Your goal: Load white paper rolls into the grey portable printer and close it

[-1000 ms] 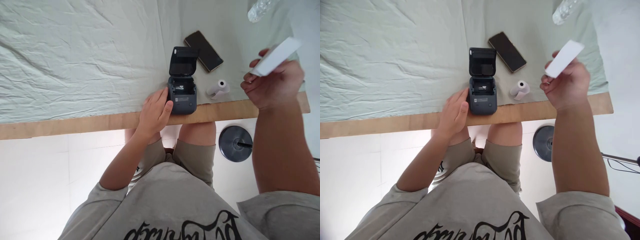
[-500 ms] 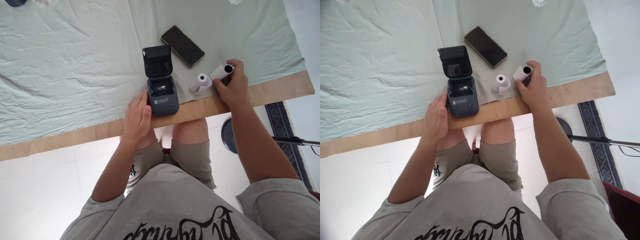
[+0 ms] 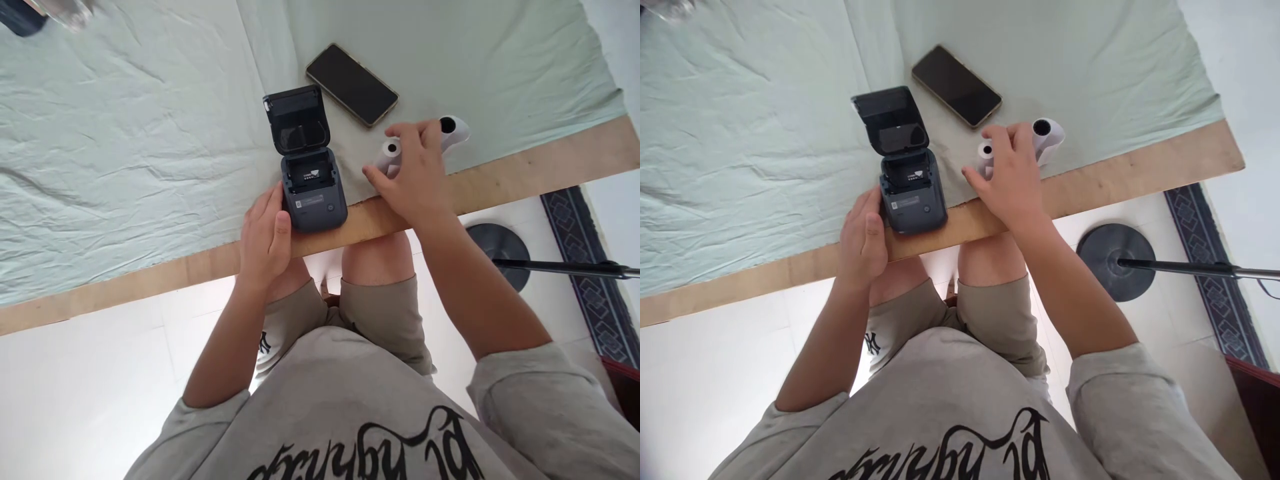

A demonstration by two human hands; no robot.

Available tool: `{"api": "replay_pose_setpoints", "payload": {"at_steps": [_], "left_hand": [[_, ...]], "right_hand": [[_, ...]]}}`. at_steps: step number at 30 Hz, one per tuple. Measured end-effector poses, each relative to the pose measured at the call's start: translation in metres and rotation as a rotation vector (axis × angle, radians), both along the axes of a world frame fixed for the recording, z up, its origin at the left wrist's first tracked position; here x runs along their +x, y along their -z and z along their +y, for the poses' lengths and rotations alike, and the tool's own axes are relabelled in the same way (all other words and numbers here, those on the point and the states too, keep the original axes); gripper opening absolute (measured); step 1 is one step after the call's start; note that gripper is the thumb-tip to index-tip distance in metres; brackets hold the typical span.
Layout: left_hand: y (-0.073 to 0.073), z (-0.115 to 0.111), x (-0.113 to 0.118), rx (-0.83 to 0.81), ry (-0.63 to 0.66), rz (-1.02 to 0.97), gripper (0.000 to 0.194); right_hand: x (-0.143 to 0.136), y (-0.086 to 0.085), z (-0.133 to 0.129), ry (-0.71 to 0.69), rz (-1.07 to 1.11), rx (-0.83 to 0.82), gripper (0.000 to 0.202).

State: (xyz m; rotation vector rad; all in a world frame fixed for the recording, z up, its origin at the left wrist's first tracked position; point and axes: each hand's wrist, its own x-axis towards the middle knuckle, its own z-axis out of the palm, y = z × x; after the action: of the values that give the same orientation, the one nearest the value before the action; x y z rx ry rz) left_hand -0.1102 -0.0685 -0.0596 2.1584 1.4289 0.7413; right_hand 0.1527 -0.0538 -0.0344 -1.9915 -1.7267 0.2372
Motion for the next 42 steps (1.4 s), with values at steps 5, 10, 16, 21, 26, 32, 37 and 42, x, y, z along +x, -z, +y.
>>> {"api": "replay_pose_setpoints", "payload": {"at_steps": [5,10,16,21,26,32,37,42], "left_hand": [[0.000,-0.001,0.000,0.002,0.011,0.008,0.086],[0.000,-0.001,-0.002,-0.005,0.007,0.006,0.085],[0.000,-0.002,-0.002,-0.008,0.018,0.018,0.085],[0.000,-0.002,-0.003,-0.012,0.020,0.014,0.081],[-0.001,-0.003,-0.004,-0.020,0.029,0.004,0.082],[-0.004,-0.004,-0.006,-0.040,0.040,0.010,0.083],[-0.004,-0.003,-0.006,-0.048,0.035,0.015,0.084],[-0.004,-0.003,-0.005,-0.041,0.034,0.019,0.083]], "right_hand": [[-0.004,0.012,0.000,-0.079,0.076,0.059,0.038],[-0.014,0.017,-0.008,-0.262,0.360,0.138,0.046],[-0.034,-0.007,-0.005,-0.318,0.291,0.302,0.035],[-0.051,-0.029,0.010,-0.481,0.201,0.234,0.037],[-0.065,-0.027,0.030,-0.525,0.090,0.002,0.035],[-0.062,-0.020,0.036,-0.483,-0.045,-0.010,0.031],[-0.058,-0.016,0.037,-0.489,0.027,-0.033,0.022],[-0.059,-0.018,0.043,-0.500,0.072,-0.086,0.017]]}}
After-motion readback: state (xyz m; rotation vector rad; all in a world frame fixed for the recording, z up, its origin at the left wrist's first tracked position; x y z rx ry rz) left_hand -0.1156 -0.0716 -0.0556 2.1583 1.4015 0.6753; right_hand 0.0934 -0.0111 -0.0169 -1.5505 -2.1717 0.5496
